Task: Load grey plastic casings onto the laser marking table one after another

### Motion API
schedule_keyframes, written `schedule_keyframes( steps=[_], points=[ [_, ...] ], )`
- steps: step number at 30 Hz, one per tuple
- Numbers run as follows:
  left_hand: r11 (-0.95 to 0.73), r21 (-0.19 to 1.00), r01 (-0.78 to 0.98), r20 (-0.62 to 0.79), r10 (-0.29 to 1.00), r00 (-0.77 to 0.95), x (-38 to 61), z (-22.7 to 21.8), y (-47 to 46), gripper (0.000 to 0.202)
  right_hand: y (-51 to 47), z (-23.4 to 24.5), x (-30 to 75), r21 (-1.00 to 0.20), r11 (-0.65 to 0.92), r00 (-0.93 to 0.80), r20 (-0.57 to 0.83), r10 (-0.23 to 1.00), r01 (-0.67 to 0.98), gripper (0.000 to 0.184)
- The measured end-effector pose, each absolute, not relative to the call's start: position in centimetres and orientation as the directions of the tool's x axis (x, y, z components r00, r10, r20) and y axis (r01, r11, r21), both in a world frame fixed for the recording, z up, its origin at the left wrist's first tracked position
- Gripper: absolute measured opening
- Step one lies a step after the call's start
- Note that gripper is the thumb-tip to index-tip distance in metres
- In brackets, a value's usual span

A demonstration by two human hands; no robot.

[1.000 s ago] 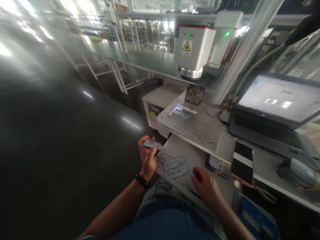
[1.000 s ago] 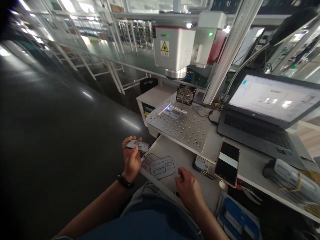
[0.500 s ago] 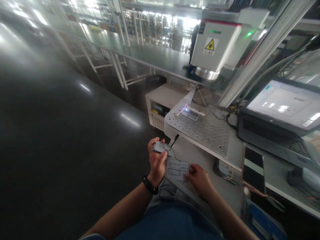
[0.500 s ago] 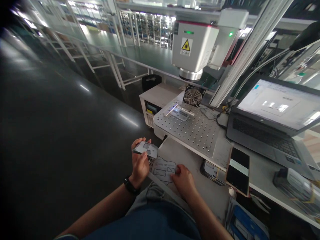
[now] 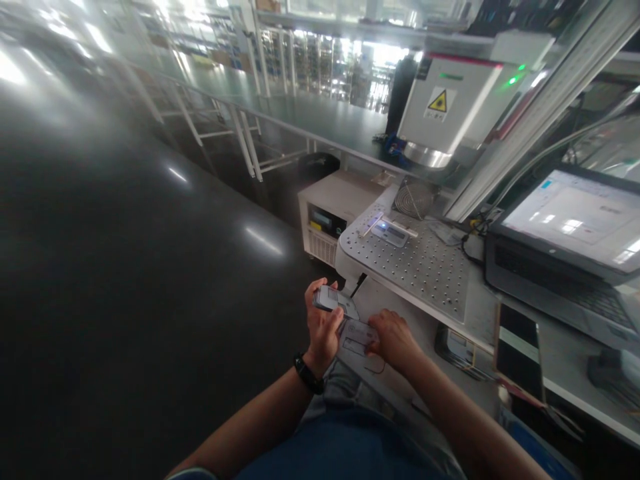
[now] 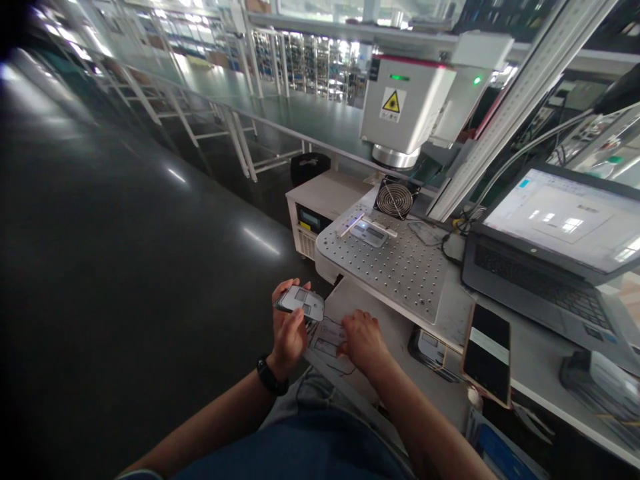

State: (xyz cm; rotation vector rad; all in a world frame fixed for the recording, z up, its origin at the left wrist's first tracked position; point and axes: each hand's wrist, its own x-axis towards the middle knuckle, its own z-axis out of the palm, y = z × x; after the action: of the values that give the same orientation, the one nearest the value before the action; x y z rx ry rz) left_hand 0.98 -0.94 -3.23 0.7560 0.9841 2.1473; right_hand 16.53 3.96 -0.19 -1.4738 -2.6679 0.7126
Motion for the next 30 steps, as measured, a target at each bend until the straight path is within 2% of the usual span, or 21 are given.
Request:
schedule_keyframes(
  steps=[3, 7, 10, 13, 14, 16, 18, 20, 23, 26, 27, 30],
  points=[
    [-0.5, 0.803, -0.323, 0.217, 0.751, -0.623, 0.9, -3.1, -1.0, 0.056, 4.8, 0.8, 18.2, -0.497, 0.37, -0.523, -0.212, 0.826, 0.785, 0.005],
    [-0.492, 0.799, -0.345, 0.204, 0.762, -0.614, 0.9, -2.9, -1.1, 0.057, 5.1, 1.7, 21.2, -0.688, 0.125, -0.428, -0.288, 0.856, 0.715, 0.026],
    [-0.494, 0.793, -0.357, 0.202, 0.765, -0.611, 0.9, -2.9, -1.0, 0.056, 3.7, 1.2, 21.9, -0.798, -0.101, -0.355, -0.373, 0.857, 0.594, 0.035],
    [-0.512, 0.787, -0.345, 0.212, 0.749, -0.627, 1.0, -3.0, -0.8, 0.057, 1.3, 0.8, 21.4, -0.796, -0.252, -0.387, -0.51, 0.768, 0.55, 0.034],
    [-0.516, 0.787, -0.339, 0.215, 0.743, -0.633, 1.0, -3.0, -0.8, 0.058, 0.7, 0.9, 21.2, -0.765, -0.224, -0.412, -0.54, 0.734, 0.604, 0.032],
    [-0.515, 0.79, -0.332, 0.214, 0.739, -0.639, 1.1, -3.1, -0.7, 0.059, 0.1, 1.6, 21.2, -0.66, -0.022, -0.439, -0.524, 0.73, 0.751, 0.03],
    [-0.504, 0.798, -0.331, 0.204, 0.742, -0.639, 1.1, -3.2, -0.7, 0.06, 0.7, 2.5, 21.2, -0.524, 0.227, -0.478, -0.413, 0.775, 0.821, 0.027],
    [-0.483, 0.81, -0.334, 0.186, 0.751, -0.633, 1.0, -3.2, -0.8, 0.06, 2.2, 2.9, 21.0, -0.459, 0.344, -0.509, -0.307, 0.804, 0.819, 0.024],
    [-0.454, 0.82, -0.349, 0.159, 0.766, -0.623, 1.0, -2.9, -1.0, 0.058, 4.5, 2.3, 19.9, -0.461, 0.39, -0.53, -0.224, 0.818, 0.797, 0.03],
    [-0.445, 0.813, -0.375, 0.142, 0.777, -0.613, 0.8, -2.4, -1.4, 0.054, 5.6, 1.1, 18.9, -0.421, 0.397, -0.511, -0.203, 0.835, 0.816, 0.058],
    [-0.438, 0.815, -0.38, 0.129, 0.776, -0.617, 0.7, -2.4, -1.4, 0.053, 5.7, 0.6, 18.6, -0.404, 0.389, -0.496, -0.204, 0.844, 0.828, 0.062],
    [-0.316, 0.873, -0.371, 0.018, 0.781, -0.624, 0.0, -3.6, -0.9, 0.053, 5.4, -1.3, 17.4, -0.376, 0.395, -0.488, -0.197, 0.85, 0.839, 0.064]
  ],
)
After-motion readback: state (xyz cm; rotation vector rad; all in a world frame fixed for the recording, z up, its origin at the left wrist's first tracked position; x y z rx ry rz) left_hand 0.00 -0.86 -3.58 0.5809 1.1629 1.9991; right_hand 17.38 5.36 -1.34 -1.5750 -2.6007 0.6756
